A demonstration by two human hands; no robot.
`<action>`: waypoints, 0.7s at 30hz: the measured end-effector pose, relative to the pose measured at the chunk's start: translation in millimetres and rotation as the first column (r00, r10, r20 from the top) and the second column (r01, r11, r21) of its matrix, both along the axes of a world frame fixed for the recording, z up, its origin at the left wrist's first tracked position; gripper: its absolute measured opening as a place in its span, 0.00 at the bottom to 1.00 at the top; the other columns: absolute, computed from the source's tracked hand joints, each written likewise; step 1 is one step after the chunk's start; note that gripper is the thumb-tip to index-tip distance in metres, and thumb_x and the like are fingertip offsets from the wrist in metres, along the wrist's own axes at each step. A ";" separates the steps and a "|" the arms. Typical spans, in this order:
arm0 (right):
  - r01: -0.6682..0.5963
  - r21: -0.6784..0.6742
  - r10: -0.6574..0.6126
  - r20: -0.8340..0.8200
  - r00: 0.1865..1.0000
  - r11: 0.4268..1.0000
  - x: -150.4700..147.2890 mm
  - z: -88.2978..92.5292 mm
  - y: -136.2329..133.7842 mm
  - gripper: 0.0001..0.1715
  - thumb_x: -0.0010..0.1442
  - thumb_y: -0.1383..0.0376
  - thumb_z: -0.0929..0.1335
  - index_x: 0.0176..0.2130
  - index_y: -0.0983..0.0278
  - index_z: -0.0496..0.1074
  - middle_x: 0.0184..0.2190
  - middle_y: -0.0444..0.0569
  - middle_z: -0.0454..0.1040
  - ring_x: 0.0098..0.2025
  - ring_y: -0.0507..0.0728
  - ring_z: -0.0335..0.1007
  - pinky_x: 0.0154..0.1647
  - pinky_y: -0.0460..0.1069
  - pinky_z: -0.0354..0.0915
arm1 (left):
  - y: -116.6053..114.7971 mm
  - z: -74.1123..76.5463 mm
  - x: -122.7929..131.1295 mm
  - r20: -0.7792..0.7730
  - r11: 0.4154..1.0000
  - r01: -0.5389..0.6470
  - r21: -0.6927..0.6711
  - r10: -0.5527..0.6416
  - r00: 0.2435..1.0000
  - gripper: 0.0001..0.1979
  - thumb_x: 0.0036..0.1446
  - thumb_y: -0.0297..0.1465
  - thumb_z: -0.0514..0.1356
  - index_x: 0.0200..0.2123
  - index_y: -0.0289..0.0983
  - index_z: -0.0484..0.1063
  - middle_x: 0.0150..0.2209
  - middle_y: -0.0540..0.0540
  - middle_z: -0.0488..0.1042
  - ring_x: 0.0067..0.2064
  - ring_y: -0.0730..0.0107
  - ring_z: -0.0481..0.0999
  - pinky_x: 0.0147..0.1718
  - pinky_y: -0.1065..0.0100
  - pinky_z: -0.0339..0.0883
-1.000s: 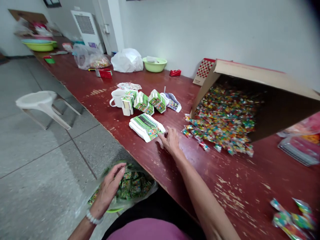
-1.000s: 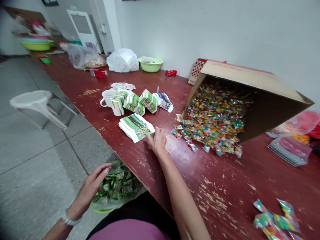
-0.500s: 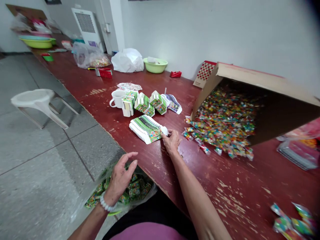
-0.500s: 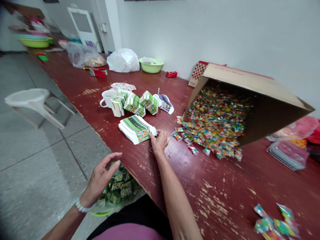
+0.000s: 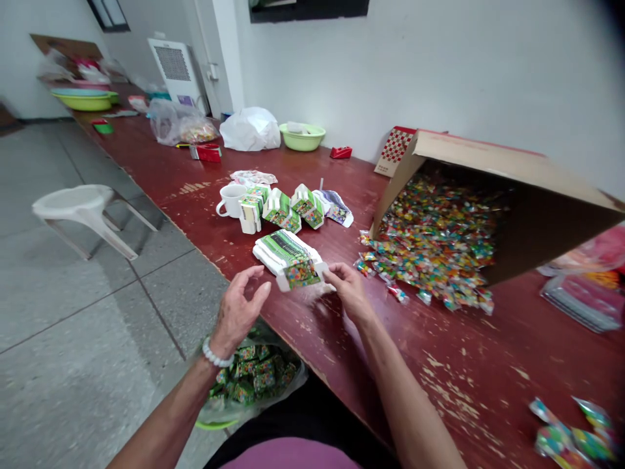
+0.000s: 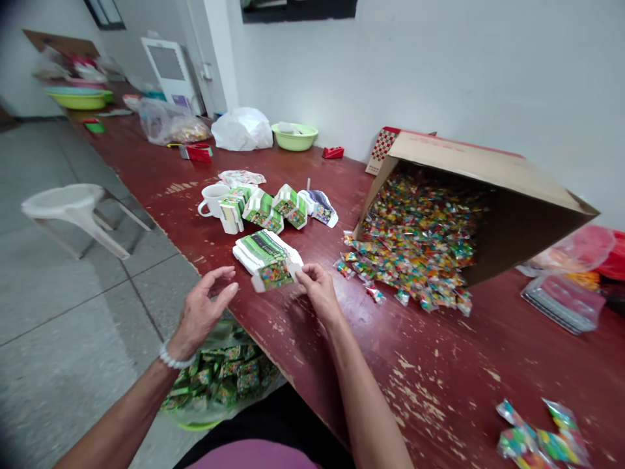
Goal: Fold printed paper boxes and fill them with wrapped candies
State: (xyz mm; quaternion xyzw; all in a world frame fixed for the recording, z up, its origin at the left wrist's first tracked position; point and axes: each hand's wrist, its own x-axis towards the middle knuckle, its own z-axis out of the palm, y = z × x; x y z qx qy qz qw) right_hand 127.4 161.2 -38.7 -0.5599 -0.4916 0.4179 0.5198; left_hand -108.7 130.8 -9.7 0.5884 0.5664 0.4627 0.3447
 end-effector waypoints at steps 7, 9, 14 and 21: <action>-0.367 -0.007 0.350 -0.288 0.891 0.930 6.6 34.1 -71.6 0.17 0.53 0.52 0.75 0.32 0.62 0.72 0.28 0.43 0.72 0.30 0.52 0.66 0.34 0.47 0.64 | -39.4 2.1 29.5 0.813 0.281 0.925 -0.257 -0.454 0.364 0.34 0.49 0.50 0.67 0.52 0.32 0.72 0.41 0.36 0.80 0.38 0.53 0.81 0.38 0.61 0.71; -0.393 -0.003 0.368 -0.343 0.864 0.920 4.4 38.8 -80.5 0.16 0.54 0.53 0.75 0.32 0.61 0.73 0.28 0.43 0.71 0.30 0.52 0.65 0.32 0.47 0.63 | -51.0 -6.4 38.6 0.906 0.180 0.970 -0.165 -0.360 0.221 0.35 0.45 0.48 0.70 0.52 0.31 0.72 0.37 0.37 0.80 0.35 0.53 0.82 0.37 0.59 0.72; -0.351 -0.004 0.319 -0.409 0.855 0.936 0.1 49.3 -92.7 0.13 0.55 0.55 0.75 0.32 0.61 0.74 0.29 0.44 0.74 0.31 0.52 0.67 0.33 0.47 0.65 | -64.1 -9.1 45.3 0.940 0.195 0.974 -0.113 -0.296 0.168 0.33 0.45 0.45 0.72 0.50 0.29 0.74 0.37 0.38 0.80 0.38 0.53 0.82 0.41 0.58 0.73; -0.284 -0.014 0.247 -0.455 0.856 0.959 -5.4 63.4 -108.3 0.13 0.54 0.56 0.75 0.34 0.60 0.74 0.30 0.45 0.74 0.32 0.54 0.70 0.34 0.49 0.70 | -71.5 6.9 49.9 0.927 0.198 0.965 -0.171 -0.299 0.225 0.30 0.42 0.43 0.74 0.45 0.30 0.76 0.34 0.39 0.81 0.36 0.54 0.82 0.40 0.57 0.73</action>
